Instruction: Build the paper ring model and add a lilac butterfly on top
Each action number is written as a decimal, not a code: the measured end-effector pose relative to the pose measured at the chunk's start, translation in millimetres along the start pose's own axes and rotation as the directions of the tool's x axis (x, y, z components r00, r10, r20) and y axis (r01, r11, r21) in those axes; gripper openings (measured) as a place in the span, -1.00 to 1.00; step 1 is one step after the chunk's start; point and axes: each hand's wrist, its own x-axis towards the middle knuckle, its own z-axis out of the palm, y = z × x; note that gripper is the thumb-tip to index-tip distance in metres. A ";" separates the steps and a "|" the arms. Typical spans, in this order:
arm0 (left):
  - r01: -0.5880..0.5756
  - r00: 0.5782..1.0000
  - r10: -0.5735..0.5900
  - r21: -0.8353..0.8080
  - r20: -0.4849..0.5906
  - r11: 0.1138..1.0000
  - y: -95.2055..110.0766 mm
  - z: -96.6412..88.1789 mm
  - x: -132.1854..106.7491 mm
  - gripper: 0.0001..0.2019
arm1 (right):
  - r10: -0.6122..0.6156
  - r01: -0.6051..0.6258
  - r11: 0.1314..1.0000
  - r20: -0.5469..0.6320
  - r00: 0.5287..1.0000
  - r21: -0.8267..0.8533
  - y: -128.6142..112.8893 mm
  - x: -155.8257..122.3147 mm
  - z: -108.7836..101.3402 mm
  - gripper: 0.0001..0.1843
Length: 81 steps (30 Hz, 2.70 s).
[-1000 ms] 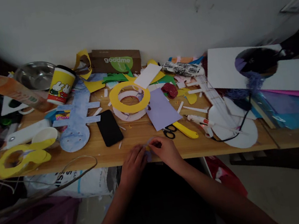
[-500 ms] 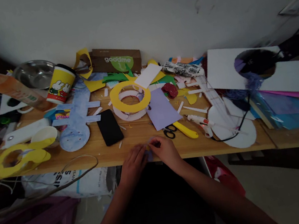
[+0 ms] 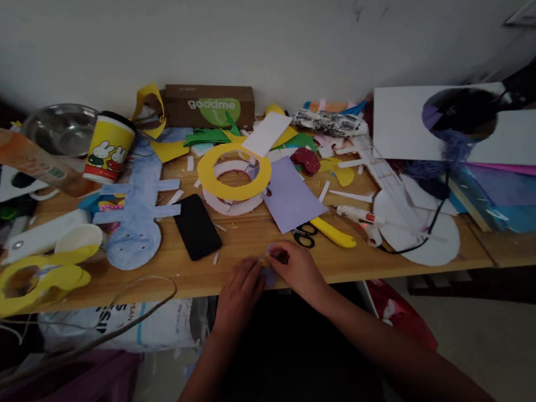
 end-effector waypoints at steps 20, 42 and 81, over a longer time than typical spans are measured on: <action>0.111 0.994 -0.110 0.071 -0.020 0.991 2.7 -4.1 -8.4 -0.58 | -0.271 0.302 0.877 0.136 0.953 -0.375 4.3 -24.6 -1.9 -0.62; 0.215 0.976 -0.215 0.023 -0.028 0.976 5.0 -4.3 -7.1 -0.63 | -0.263 0.165 0.935 -0.303 0.916 -0.313 12.1 -30.8 -66.6 -0.87; 0.708 0.529 -0.737 -0.698 0.422 0.109 52.6 -6.5 46.8 -0.58 | 0.262 -0.266 0.842 0.076 0.962 0.469 4.9 -29.3 -39.0 -0.65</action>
